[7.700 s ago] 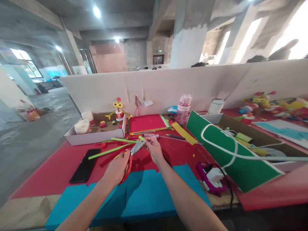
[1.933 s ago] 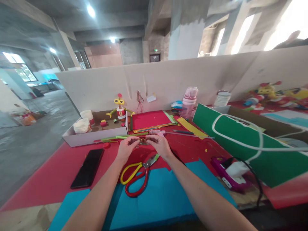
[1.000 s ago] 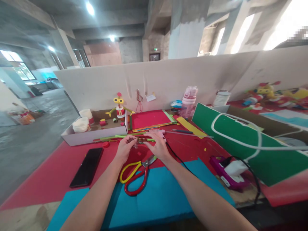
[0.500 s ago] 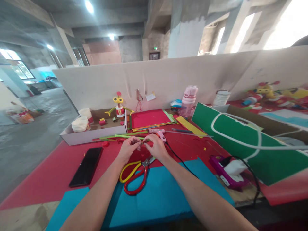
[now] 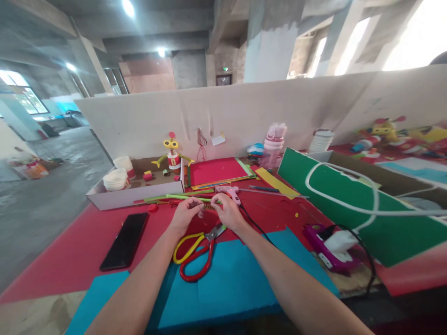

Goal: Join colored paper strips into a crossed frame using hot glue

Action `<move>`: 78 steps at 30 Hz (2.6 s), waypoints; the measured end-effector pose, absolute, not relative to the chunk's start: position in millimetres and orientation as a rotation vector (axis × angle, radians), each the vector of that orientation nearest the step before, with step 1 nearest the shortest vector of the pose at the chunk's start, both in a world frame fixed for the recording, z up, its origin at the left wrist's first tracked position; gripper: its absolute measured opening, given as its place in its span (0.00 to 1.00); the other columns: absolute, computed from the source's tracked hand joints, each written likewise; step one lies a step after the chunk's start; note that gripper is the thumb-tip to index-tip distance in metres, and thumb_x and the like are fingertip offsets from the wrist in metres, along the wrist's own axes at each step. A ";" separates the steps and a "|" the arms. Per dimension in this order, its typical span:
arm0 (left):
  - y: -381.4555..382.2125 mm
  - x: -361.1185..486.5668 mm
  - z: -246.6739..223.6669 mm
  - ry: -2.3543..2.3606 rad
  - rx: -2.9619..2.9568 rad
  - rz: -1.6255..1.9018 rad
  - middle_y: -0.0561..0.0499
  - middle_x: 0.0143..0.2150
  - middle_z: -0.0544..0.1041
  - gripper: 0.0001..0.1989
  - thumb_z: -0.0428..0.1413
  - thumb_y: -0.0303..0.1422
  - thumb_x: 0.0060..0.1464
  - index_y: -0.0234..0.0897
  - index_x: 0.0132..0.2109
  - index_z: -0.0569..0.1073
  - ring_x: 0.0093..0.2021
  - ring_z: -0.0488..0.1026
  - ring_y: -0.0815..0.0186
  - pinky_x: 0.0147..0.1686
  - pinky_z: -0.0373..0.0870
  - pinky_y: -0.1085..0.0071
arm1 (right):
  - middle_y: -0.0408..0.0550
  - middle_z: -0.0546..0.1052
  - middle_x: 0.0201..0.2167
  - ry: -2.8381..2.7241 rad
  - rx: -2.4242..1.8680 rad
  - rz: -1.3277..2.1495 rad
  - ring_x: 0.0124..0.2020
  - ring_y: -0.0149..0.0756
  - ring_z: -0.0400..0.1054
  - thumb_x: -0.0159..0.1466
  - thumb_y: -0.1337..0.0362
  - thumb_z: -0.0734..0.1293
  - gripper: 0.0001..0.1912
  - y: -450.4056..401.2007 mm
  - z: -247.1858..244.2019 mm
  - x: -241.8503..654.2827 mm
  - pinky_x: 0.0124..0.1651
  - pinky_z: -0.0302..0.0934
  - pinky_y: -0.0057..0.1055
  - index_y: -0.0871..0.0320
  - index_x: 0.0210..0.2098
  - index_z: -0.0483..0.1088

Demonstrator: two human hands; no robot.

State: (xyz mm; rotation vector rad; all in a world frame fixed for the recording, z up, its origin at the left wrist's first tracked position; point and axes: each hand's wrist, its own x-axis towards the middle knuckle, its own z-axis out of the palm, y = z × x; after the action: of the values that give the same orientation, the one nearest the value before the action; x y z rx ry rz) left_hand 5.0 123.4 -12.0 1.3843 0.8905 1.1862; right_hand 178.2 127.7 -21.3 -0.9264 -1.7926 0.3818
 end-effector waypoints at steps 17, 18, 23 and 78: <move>125.4 1.9 -10.6 0.903 1.358 1.249 0.55 0.21 0.71 0.11 0.61 0.36 0.46 0.34 0.34 0.71 0.22 0.68 0.71 0.29 0.64 0.73 | 0.49 0.75 0.36 -1.809 -0.839 0.338 0.40 0.40 0.68 0.58 0.64 0.67 0.07 119.4 -8.6 178.5 0.46 0.62 0.36 0.55 0.37 0.72; 125.2 2.4 -10.6 0.900 1.357 1.247 0.55 0.21 0.72 0.11 0.60 0.36 0.46 0.34 0.34 0.71 0.22 0.68 0.71 0.29 0.63 0.73 | 0.49 0.75 0.36 -1.827 -0.831 0.335 0.40 0.39 0.68 0.58 0.66 0.67 0.07 118.8 -9.6 176.8 0.46 0.62 0.36 0.55 0.37 0.72; 124.4 4.0 -10.0 0.888 1.320 1.241 0.55 0.21 0.71 0.09 0.60 0.35 0.47 0.34 0.34 0.71 0.22 0.68 0.71 0.28 0.62 0.74 | 0.48 0.75 0.35 -1.848 -0.896 0.314 0.38 0.38 0.69 0.58 0.70 0.65 0.09 120.0 -14.8 175.4 0.44 0.63 0.35 0.56 0.38 0.71; 129.1 -5.7 -9.5 0.845 1.179 1.300 0.54 0.25 0.73 0.10 0.60 0.32 0.45 0.34 0.35 0.70 0.24 0.70 0.71 0.28 0.66 0.74 | 0.45 0.73 0.29 -1.050 -1.054 0.647 0.29 0.34 0.69 0.61 0.62 0.58 0.04 142.6 -25.2 194.4 0.36 0.64 0.33 0.55 0.31 0.61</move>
State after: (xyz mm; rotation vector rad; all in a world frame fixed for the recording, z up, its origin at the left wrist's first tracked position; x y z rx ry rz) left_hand -5.7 129.1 -9.5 1.1791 0.8449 1.3000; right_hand 194.4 142.6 -25.2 -1.0540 -1.0498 0.6472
